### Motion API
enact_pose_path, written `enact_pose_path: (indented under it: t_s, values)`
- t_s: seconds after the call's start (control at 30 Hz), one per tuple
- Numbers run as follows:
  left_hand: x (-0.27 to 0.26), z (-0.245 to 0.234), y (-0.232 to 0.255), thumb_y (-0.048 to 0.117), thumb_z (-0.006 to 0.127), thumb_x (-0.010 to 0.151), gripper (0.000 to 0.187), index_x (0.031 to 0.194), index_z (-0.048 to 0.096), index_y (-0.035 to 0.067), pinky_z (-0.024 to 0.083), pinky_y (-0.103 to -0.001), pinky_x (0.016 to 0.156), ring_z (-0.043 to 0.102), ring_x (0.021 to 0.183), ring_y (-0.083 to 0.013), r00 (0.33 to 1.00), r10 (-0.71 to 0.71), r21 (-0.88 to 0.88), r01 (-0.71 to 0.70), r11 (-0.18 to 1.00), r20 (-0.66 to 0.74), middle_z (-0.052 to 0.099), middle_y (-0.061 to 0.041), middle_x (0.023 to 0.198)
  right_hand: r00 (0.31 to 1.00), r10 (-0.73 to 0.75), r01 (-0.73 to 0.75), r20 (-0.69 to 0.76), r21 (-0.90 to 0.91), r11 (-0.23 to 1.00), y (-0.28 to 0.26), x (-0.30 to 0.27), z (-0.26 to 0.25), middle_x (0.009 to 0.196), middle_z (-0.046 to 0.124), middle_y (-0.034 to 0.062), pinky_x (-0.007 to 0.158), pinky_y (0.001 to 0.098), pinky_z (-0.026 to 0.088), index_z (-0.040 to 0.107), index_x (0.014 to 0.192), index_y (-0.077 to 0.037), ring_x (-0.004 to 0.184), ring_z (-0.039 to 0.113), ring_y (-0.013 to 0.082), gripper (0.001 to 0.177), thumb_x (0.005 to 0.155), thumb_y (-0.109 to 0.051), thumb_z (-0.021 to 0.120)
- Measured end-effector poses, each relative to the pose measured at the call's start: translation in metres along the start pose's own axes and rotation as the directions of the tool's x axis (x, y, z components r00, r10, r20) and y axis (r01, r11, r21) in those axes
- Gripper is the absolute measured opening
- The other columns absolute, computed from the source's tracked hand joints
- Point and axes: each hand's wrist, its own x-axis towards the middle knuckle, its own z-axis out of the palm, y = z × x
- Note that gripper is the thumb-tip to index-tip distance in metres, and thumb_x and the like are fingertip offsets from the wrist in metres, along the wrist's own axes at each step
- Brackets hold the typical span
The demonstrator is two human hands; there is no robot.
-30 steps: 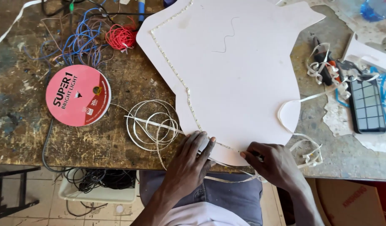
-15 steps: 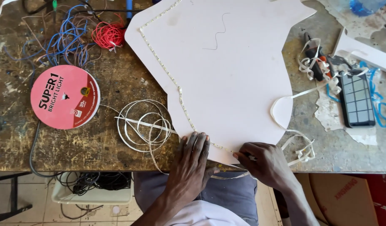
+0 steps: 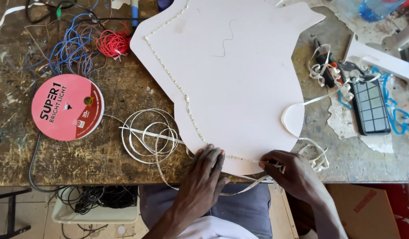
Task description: The person places a white LED strip along the edges of a white cutout board on a workbench. They use a hot glue gun to secure the strip in place and a utility knife to trim the excess material.
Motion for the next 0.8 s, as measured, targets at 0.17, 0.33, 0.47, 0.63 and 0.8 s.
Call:
enact_pose_path:
  t_s: [0.17, 0.33, 0.47, 0.63, 0.8]
  values:
    - [0.003, -0.008, -0.001, 0.051, 0.059, 0.115, 0.065, 0.17, 0.055, 0.017, 0.027, -0.059, 0.138, 0.046, 0.157, -0.0447, 0.999, 0.047, -0.091, -0.045, 0.995, 0.011, 0.054, -0.022, 0.16, 0.962, -0.26, 0.263, -0.084, 0.031, 0.964, 0.034, 0.002, -0.007, 0.096, 0.085, -0.0039, 0.071, 0.0359, 0.056, 0.09, 0.107, -0.019, 0.076, 0.076, 0.0176, 0.029, 0.102, -0.041, 0.072]
    - [0.0, 0.004, 0.002, 0.051, 0.062, 0.113, 0.068, 0.17, 0.053, 0.015, 0.026, -0.064, 0.137, 0.039, 0.16, -0.0474, 0.999, 0.029, -0.009, -0.029, 1.0, 0.043, 0.051, -0.024, 0.162, 0.906, -0.422, 0.423, -0.031, 0.004, 0.906, 0.04, 0.009, -0.021, 0.101, 0.088, 0.0001, 0.078, 0.0392, 0.06, 0.089, 0.109, -0.017, 0.09, 0.082, 0.0207, 0.034, 0.105, -0.043, 0.067]
    - [0.002, 0.016, 0.0, 0.047, 0.059, 0.115, 0.065, 0.166, 0.055, 0.006, 0.021, -0.065, 0.138, 0.043, 0.16, -0.0437, 0.994, 0.096, 0.044, -0.099, 0.994, 0.058, 0.056, -0.021, 0.163, 0.885, -0.465, 0.466, 0.025, -0.044, 0.884, 0.041, 0.012, -0.03, 0.094, 0.087, -0.0015, 0.079, 0.0407, 0.059, 0.087, 0.105, -0.021, 0.091, 0.08, 0.0207, 0.037, 0.106, -0.048, 0.063]
    - [0.013, 0.001, 0.005, 0.052, 0.068, 0.109, 0.07, 0.169, 0.056, 0.02, 0.027, -0.065, 0.134, 0.049, 0.148, -0.0407, 0.992, 0.104, 0.062, -0.108, 0.992, 0.077, 0.055, -0.017, 0.148, 0.893, -0.449, 0.45, 0.031, -0.085, 0.889, 0.036, 0.016, -0.032, 0.09, 0.082, -0.0036, 0.071, 0.0417, 0.057, 0.086, 0.099, -0.022, 0.074, 0.076, 0.0212, 0.037, 0.105, -0.052, 0.064]
    - [0.014, 0.017, 0.007, 0.063, 0.067, 0.106, 0.075, 0.167, 0.057, 0.02, 0.032, -0.071, 0.126, 0.051, 0.145, -0.0398, 0.991, 0.071, 0.156, -0.088, 0.984, 0.113, 0.057, -0.018, 0.152, 0.919, -0.394, 0.38, -0.012, -0.232, 0.895, 0.04, 0.03, -0.026, 0.094, 0.08, -0.0013, 0.064, 0.044, 0.053, 0.08, 0.097, -0.019, 0.069, 0.074, 0.0255, 0.037, 0.106, -0.053, 0.068]
